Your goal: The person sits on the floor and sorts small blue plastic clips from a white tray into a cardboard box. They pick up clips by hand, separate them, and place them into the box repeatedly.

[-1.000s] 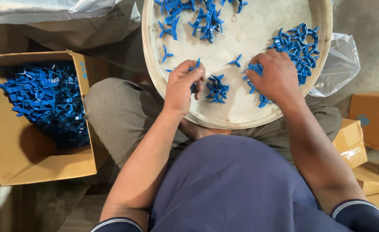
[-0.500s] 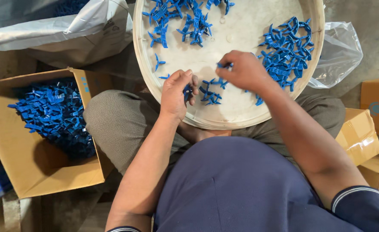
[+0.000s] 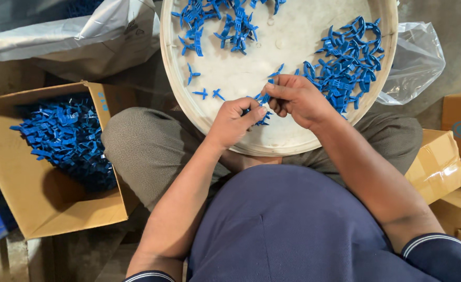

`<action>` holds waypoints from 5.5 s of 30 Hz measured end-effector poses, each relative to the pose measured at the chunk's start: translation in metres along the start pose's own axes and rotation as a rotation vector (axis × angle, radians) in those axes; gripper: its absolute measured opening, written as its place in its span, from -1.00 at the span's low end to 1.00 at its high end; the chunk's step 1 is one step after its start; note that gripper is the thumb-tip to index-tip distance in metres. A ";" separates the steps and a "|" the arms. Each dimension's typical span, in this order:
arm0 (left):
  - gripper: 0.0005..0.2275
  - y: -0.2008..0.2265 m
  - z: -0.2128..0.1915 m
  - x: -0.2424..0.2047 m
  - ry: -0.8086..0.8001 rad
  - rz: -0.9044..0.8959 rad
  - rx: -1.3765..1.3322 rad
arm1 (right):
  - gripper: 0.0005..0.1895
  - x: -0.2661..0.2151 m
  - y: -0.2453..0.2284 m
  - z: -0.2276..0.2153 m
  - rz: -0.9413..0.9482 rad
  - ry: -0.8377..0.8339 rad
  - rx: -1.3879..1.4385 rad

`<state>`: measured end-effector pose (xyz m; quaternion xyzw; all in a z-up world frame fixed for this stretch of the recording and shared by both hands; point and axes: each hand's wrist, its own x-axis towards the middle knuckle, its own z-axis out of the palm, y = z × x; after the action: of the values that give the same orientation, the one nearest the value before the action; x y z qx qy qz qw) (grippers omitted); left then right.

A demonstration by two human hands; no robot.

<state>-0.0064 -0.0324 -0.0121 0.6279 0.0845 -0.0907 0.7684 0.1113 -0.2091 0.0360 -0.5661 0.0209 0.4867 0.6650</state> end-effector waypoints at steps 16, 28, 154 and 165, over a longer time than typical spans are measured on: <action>-0.90 0.023 -0.020 -0.008 0.050 0.108 -0.914 | -0.66 -0.040 -0.013 -0.018 -0.692 0.488 -1.654; -0.89 0.021 -0.015 -0.005 0.123 0.099 -0.807 | -0.79 -0.034 0.031 0.012 -0.417 0.151 -1.504; -0.88 0.038 -0.054 -0.003 0.866 0.291 -0.892 | -0.63 0.066 -0.012 0.121 -0.559 -0.014 -1.729; -0.90 0.039 -0.054 0.000 0.849 0.329 -0.833 | -0.81 0.055 -0.052 0.049 -0.602 0.146 -1.193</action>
<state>0.0025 0.0281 0.0144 0.2610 0.3135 0.3274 0.8523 0.1497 -0.1305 0.0598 -0.8491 -0.3655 0.1690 0.3419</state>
